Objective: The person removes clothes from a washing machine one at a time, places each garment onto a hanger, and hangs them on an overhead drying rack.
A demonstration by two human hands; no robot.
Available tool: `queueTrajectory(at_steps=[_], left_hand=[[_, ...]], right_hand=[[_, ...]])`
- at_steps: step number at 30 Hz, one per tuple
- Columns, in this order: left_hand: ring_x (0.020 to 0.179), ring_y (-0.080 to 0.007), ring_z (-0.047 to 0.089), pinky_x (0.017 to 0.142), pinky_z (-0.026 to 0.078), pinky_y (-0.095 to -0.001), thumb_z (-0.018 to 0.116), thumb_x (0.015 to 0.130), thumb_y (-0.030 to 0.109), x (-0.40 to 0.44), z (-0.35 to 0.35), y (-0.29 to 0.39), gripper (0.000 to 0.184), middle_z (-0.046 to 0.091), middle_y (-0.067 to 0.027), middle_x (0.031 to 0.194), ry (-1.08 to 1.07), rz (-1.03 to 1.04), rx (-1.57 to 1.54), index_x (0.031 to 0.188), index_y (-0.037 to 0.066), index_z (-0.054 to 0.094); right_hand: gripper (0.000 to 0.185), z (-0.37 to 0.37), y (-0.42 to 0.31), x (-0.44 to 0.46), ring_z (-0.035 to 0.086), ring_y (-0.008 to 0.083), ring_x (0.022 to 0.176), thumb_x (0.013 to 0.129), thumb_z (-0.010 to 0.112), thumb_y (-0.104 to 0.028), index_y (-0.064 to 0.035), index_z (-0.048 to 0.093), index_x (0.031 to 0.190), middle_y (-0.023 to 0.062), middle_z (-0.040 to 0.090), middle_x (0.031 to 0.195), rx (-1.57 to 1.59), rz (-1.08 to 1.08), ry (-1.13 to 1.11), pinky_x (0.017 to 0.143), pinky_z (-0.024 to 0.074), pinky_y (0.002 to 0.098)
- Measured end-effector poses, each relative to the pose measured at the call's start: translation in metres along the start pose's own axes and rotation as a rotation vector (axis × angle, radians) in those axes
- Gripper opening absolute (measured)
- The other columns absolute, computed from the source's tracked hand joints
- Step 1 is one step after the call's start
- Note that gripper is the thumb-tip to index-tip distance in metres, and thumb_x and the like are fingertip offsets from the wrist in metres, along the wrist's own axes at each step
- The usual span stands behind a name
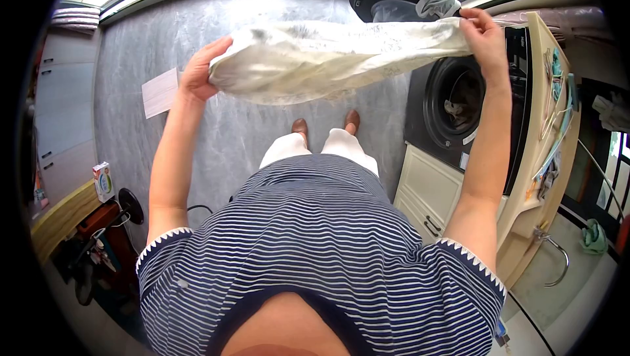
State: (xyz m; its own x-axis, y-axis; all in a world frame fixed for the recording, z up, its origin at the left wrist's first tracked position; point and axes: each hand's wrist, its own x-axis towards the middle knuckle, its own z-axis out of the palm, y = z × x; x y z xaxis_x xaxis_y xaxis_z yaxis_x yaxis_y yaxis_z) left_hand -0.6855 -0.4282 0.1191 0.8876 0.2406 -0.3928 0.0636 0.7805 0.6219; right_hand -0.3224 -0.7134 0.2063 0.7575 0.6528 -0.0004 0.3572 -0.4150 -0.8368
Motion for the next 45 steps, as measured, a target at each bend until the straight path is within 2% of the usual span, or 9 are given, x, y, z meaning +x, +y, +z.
queueTrajectory(at_steps=[2,4,7,18,28,30,36,38,45], left_hand=[[0.090,-0.0196,0.059,0.075,0.052,-0.0332,0.053,0.083,0.022,0.011,0.039,-0.012,0.039,0.057,-0.0113,0.105,-0.133,0.075,-0.238,0.115,0.001,0.047],[0.090,-0.0197,0.059,0.074,0.053,-0.0339,0.052,0.084,0.022,0.024,0.087,-0.024,0.043,0.055,-0.0106,0.109,-0.299,0.057,-0.308,0.122,0.004,0.041],[0.089,-0.0157,0.059,0.072,0.053,-0.0327,0.055,0.081,0.016,0.032,0.157,-0.047,0.047,0.056,-0.0090,0.107,-0.552,-0.013,-0.220,0.124,0.006,0.040],[0.084,-0.0151,0.056,0.071,0.045,-0.0248,0.055,0.070,-0.001,-0.048,0.279,-0.015,0.053,0.057,-0.0098,0.106,-1.250,-0.067,-0.315,0.122,-0.001,0.044],[0.087,-0.0204,0.055,0.070,0.048,-0.0305,0.061,0.072,0.009,-0.031,0.229,0.037,0.054,0.052,-0.0195,0.109,-0.894,0.183,-0.329,0.122,-0.001,0.043],[0.089,-0.0169,0.057,0.070,0.052,-0.0286,0.063,0.075,0.029,0.002,0.178,0.040,0.057,0.055,-0.0144,0.103,-0.568,0.359,-0.073,0.120,-0.001,0.044],[0.082,-0.0163,0.058,0.076,0.047,-0.0264,0.064,0.069,0.014,0.079,-0.004,0.023,0.041,0.061,-0.0111,0.093,0.193,0.255,0.862,0.108,0.003,0.057],[0.081,-0.0189,0.059,0.074,0.047,-0.0282,0.060,0.068,0.016,0.084,-0.062,0.011,0.037,0.062,-0.0122,0.092,0.384,0.199,0.957,0.104,0.006,0.060],[0.082,-0.0240,0.060,0.074,0.047,-0.0313,0.061,0.066,0.028,0.071,-0.082,-0.013,0.033,0.062,-0.0149,0.090,0.684,0.299,1.618,0.094,0.009,0.065]], right_hand=[[0.019,0.027,-0.009,-0.023,0.055,0.0115,0.076,0.080,0.054,-0.007,-0.0063,0.061,0.097,0.0050,0.059,0.088,-0.552,-0.363,0.074,0.071,0.0434,0.0226],[0.022,0.089,-0.041,-0.063,0.054,0.0104,0.085,0.078,0.053,-0.009,-0.0035,0.060,0.098,0.0054,0.059,0.095,0.084,0.040,-0.379,0.072,0.0432,0.0240],[0.031,0.150,-0.041,-0.090,0.053,0.0110,0.089,0.074,0.053,-0.005,-0.0023,0.057,0.105,0.0054,0.057,0.103,0.235,0.073,-0.845,0.077,0.0431,0.0254],[0.034,0.125,0.014,-0.121,0.052,0.0137,0.094,0.074,0.053,-0.005,-0.0020,0.055,0.108,0.0067,0.056,0.105,0.155,0.301,-0.824,0.080,0.0421,0.0270],[0.037,0.146,0.091,-0.120,0.051,0.0161,0.098,0.074,0.054,-0.006,-0.0017,0.053,0.111,0.0079,0.055,0.108,-0.080,0.352,-0.790,0.084,0.0412,0.0286],[0.038,0.167,0.105,-0.109,0.050,0.0166,0.099,0.074,0.054,-0.007,-0.0016,0.052,0.111,0.0081,0.055,0.108,-0.090,0.274,-0.791,0.084,0.0410,0.0289],[0.040,0.200,0.124,-0.075,0.050,0.0181,0.102,0.074,0.054,-0.007,-0.0014,0.051,0.113,0.0088,0.055,0.110,0.245,0.039,-0.848,0.086,0.0405,0.0298],[0.041,0.187,0.085,-0.070,0.049,0.0205,0.104,0.073,0.056,-0.009,-0.0010,0.052,0.112,0.0094,0.054,0.111,-0.083,0.036,-0.757,0.087,0.0404,0.0303],[0.035,0.131,0.010,-0.065,0.059,0.0143,0.084,0.080,0.057,-0.016,0.0049,0.053,0.107,0.0102,0.060,0.096,0.847,0.403,-0.597,0.077,0.0468,0.0258]])
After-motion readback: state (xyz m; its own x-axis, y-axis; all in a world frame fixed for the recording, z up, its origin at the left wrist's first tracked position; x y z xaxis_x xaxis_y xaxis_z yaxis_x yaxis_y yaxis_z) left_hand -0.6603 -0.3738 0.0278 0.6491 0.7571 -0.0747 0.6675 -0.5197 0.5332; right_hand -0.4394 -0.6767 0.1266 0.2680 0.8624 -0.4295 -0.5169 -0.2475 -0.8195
